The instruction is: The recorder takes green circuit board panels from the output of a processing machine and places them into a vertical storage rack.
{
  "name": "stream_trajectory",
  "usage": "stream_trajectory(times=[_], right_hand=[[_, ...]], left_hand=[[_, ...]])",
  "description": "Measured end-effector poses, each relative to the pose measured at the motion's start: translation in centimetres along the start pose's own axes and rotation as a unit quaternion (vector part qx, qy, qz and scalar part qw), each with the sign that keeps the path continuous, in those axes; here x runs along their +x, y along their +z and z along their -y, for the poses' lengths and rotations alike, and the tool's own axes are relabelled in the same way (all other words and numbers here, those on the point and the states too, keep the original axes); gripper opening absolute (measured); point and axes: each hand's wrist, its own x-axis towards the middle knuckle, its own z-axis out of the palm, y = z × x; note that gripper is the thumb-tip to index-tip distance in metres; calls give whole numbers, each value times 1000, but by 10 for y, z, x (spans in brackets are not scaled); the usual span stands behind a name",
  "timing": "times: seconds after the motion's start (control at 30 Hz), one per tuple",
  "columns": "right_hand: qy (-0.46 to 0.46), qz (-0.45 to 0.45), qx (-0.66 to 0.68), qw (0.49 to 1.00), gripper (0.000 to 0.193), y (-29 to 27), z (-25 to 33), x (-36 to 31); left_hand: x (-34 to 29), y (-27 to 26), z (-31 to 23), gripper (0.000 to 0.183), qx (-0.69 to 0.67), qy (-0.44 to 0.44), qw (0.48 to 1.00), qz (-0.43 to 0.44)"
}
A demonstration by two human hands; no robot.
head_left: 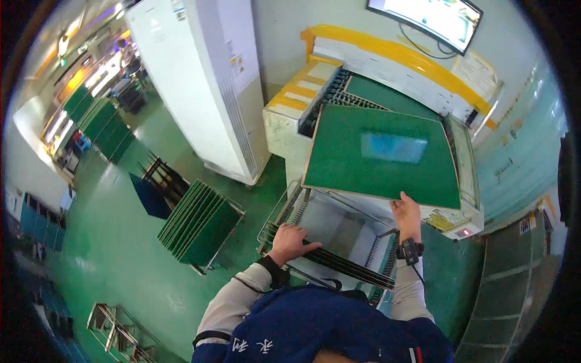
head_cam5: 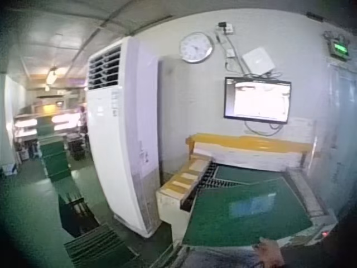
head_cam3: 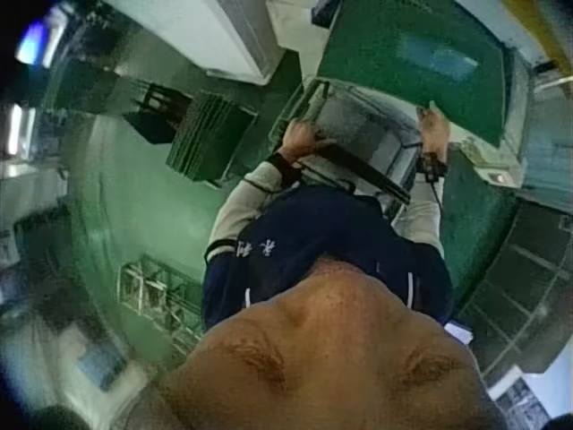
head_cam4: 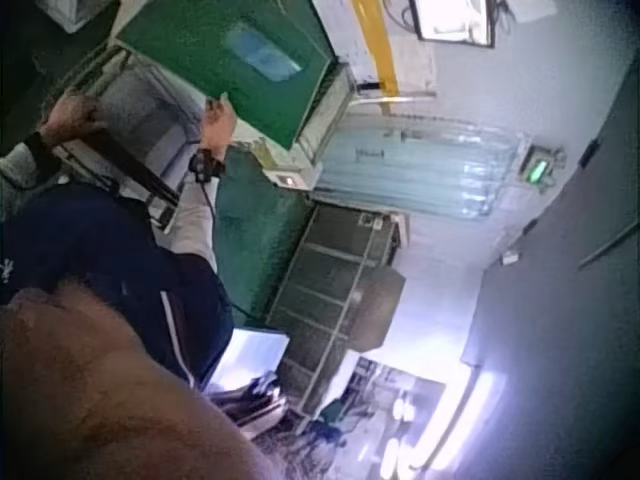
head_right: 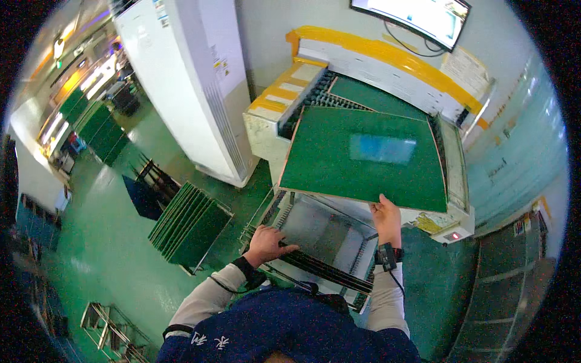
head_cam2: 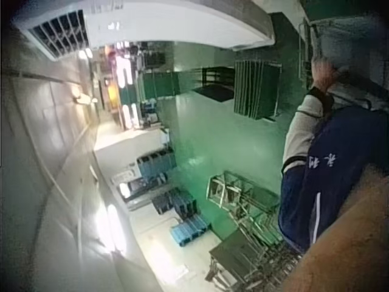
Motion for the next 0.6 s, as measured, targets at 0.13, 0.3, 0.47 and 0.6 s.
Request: stream_trajectory(times=[0.13,0.3,0.47,0.6], right_hand=[[-29,-22,4,999,9,10,19,12],[-3,-76,53,996,13,11,-14,27],[68,-81,39,994,20,13,-24,30],[154,-27,-11,988,25,12,-15,33]], left_hand=[[15,19,-14,59,-8,-3,1000,-22],[9,12,-7,58,-5,3,1000,-10],[8,7,-10,54,-41,-12,999,-17],[10,7,-11,53,-20,-3,1000,-15]])
